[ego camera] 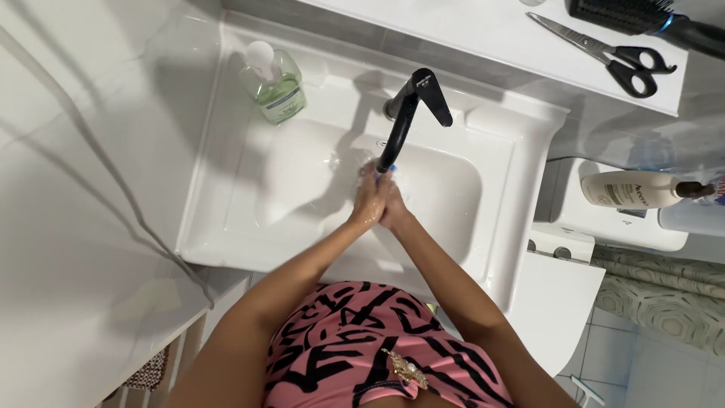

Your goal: Clean the bathroom sink and faucet using a sponge and soap.

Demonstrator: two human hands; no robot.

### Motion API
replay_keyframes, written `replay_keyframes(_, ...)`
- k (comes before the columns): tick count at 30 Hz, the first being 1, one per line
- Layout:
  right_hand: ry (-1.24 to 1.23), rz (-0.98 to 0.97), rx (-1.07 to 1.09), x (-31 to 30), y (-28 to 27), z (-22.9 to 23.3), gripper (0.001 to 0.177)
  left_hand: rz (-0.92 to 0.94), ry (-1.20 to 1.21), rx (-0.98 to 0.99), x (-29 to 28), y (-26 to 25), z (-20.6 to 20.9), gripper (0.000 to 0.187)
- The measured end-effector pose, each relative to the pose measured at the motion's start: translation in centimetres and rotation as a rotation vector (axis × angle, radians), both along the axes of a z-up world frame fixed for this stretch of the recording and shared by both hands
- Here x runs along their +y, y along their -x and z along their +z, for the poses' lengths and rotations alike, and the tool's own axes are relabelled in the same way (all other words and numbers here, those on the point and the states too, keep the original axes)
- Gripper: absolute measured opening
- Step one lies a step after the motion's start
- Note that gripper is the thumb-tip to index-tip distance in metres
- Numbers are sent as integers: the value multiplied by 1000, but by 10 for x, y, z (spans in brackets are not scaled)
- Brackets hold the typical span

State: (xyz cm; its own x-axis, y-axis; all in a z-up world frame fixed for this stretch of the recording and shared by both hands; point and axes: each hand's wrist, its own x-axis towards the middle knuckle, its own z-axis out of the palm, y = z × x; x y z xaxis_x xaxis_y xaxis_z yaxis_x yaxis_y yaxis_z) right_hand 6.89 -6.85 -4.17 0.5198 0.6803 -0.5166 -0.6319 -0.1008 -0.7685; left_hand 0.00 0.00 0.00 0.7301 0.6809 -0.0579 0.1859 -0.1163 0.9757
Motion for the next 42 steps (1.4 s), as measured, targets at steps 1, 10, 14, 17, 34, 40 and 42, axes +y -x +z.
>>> replay_keyframes(1, 1, 2, 1, -3, 6, 19, 52, 2, 1, 1, 11, 6, 17, 40)
replay_keyframes(10, 108, 436, 222, -82, 0, 150, 87, -196, 661, 148, 46, -9, 26, 22)
replay_keyframes(14, 354, 356, 6, -110, -12, 138, 69, -80, 684, 156, 39, -15, 22, 32)
replay_keyframes(17, 386, 293, -25, -110, -14, 129, 66, -9, 458, 176, 36, -27, -3, 51)
replay_keyframes(34, -31, 597, 356, -30, -10, 135, 73, 68, 1187, -202, 37, -35, -71, 29)
replay_keyframes(40, -395, 239, 718, -30, 2, 5, 65, 19, 653, -103, 27, -37, 17, 57)
replay_keyframes(42, -19, 35, 362, -22, 1, -13, 42, 19, 387, -123, 24, -35, 47, 24)
